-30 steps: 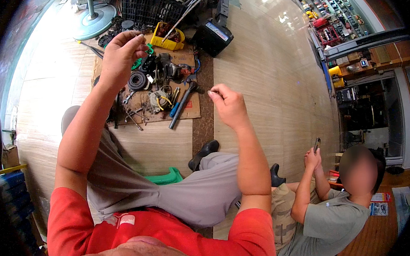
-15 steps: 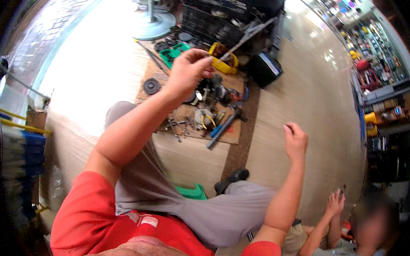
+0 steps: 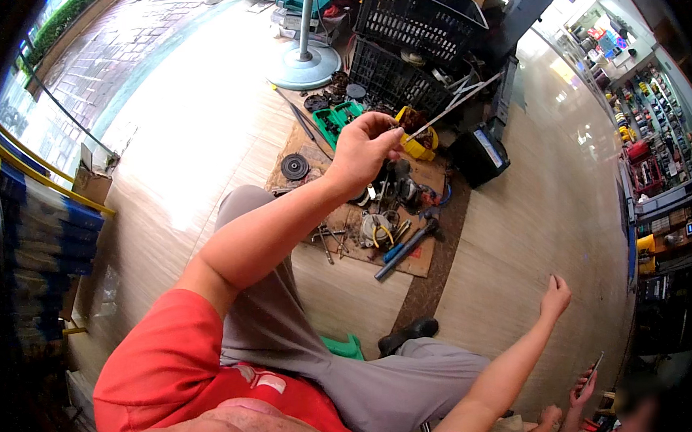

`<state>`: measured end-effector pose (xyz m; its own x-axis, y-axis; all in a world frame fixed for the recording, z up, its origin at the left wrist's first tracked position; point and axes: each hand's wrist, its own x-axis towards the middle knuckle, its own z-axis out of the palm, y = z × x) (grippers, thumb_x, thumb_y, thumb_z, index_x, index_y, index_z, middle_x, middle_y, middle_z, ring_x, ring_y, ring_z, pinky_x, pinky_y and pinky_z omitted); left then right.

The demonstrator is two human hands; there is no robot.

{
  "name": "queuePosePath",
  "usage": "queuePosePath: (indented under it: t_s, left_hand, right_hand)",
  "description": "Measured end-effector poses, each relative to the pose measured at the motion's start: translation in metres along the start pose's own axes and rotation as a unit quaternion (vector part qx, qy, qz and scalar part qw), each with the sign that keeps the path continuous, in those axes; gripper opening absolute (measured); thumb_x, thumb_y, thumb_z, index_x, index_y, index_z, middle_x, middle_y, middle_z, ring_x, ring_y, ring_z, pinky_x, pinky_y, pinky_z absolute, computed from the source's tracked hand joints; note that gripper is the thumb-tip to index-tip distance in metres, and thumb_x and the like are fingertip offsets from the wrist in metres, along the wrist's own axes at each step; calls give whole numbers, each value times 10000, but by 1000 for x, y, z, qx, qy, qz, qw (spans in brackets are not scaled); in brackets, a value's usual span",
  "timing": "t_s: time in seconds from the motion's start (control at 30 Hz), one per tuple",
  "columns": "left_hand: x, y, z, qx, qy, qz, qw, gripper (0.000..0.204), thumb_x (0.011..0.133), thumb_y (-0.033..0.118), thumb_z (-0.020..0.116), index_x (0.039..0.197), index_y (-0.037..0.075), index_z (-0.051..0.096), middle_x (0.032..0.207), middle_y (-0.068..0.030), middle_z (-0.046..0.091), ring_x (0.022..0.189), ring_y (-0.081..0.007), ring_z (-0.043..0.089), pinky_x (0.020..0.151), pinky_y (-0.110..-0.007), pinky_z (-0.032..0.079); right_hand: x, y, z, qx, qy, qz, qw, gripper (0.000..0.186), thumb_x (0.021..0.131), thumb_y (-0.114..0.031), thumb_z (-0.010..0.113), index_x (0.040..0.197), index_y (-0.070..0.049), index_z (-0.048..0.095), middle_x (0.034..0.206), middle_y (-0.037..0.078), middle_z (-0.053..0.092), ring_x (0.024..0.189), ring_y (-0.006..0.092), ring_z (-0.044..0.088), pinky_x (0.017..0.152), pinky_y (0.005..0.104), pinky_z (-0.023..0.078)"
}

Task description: The person manipulates small gears and wires, assembling them into a mechanical assembly while sitting on the floor.

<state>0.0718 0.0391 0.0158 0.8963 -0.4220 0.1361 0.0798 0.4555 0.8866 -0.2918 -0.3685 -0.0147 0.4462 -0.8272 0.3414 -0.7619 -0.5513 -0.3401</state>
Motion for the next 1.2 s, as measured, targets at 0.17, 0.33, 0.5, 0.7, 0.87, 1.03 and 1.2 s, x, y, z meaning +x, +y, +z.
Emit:
queuePosePath:
  t_s: [0.17, 0.33, 0.5, 0.7, 0.87, 1.03, 1.2]
  left_hand:
    - [5, 3, 0, -10, 12, -1, 1000, 165, 907, 83, 637, 997, -43, 580, 861, -78, 648, 689, -108, 614, 601, -227, 502]
    - [5, -4, -3, -20, 16, 8, 1000, 149, 895, 58, 645, 993, -36, 583, 851, -77, 645, 693, -106, 613, 592, -222, 501]
    - [-2, -11, 3, 6, -8, -7, 1000, 152, 898, 66, 643, 1001, -27, 582, 858, -61, 645, 710, -108, 632, 596, -224, 513]
    - [-8, -23, -4, 72, -15, 6, 997, 160, 902, 73, 637, 1018, -22, 580, 876, -59, 646, 710, -104, 625, 607, -236, 514]
    - [-10, -22, 5, 93, -26, 6, 995, 176, 896, 86, 650, 1020, -20, 585, 875, -57, 643, 708, -97, 614, 615, -240, 515]
    - [-25, -32, 16, 154, -61, 20, 986, 200, 838, 101, 702, 964, -27, 614, 797, -80, 658, 716, -117, 608, 642, -281, 503]
    - [-45, -52, 32, 195, -158, 86, 964, 189, 851, 49, 693, 996, -25, 597, 830, -75, 653, 739, -114, 606, 658, -282, 508]
  right_hand:
    - [14, 84, -2, -94, 86, 105, 986, 285, 916, -222, 577, 1086, -26, 695, 1063, 175, 692, 973, 360, 652, 842, 401, 493]
    - [15, 83, -5, -57, 176, 237, 954, 318, 949, -230, 519, 1138, -25, 672, 1084, 177, 686, 1005, 381, 635, 881, 414, 484]
    - [22, 84, -23, -96, 375, 23, 922, 344, 971, -222, 465, 1169, -2, 640, 1123, 196, 663, 997, 391, 628, 919, 449, 471]
    - [16, 100, 48, -183, -50, 110, 976, 317, 889, -119, 550, 1134, 74, 609, 1090, 229, 657, 1016, 387, 619, 847, 420, 498]
    - [-7, 108, 82, 19, -228, 173, 958, 412, 769, -102, 694, 1141, 62, 629, 1056, 203, 688, 981, 323, 664, 814, 385, 504]
    - [-7, -41, 50, 116, -176, 58, 976, 439, 913, -117, 567, 1321, 40, 520, 1245, 158, 616, 1027, 229, 626, 806, 360, 525]
    - [-71, -188, 30, 358, -236, -28, 903, 413, 955, -98, 534, 1347, 25, 488, 1275, 100, 584, 965, 144, 606, 678, 262, 536]
